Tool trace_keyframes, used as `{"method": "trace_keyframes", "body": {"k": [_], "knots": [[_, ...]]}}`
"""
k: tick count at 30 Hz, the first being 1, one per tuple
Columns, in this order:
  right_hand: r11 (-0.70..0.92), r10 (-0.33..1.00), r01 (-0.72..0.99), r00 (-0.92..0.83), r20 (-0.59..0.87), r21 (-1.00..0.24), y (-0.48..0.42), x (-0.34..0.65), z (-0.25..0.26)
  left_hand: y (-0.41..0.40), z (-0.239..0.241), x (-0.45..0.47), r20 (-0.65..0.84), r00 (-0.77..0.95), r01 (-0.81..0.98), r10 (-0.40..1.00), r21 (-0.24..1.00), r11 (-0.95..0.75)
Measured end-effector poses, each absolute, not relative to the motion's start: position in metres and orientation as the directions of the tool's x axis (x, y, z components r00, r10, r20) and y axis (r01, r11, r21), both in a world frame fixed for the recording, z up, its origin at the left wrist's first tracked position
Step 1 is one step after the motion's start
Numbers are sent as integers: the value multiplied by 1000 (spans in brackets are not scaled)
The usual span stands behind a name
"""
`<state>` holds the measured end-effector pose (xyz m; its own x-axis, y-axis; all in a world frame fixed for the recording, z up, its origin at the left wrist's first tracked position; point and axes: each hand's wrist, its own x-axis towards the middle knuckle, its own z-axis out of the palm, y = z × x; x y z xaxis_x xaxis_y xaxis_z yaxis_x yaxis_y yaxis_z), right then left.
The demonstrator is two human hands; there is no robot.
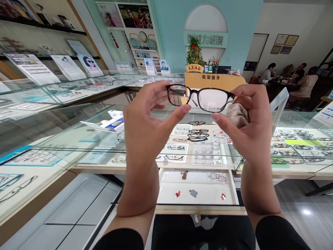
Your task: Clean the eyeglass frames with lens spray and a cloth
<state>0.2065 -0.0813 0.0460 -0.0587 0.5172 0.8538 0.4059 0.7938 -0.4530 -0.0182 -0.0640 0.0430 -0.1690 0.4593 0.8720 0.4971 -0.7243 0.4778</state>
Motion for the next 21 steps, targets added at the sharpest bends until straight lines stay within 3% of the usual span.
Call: {"method": "trace_keyframes", "body": {"k": [6, 11, 17, 21], "knots": [[777, 570, 329, -4, 822, -537, -83, 204, 48, -65, 43, -18, 909, -207, 547, 363, 415, -727], [725, 616, 365, 33, 787, -584, -82, 205, 51, -65, 44, -18, 931, -236, 605, 277, 364, -708], [746, 622, 268, 50, 782, -610, -81, 205, 50, -62, 44, -15, 939, -280, 571, 201, 332, -751], [746, 601, 311, 67, 796, -589, -81, 207, 50, -64, 44, -15, 932, -267, 551, 245, 356, -754]]}}
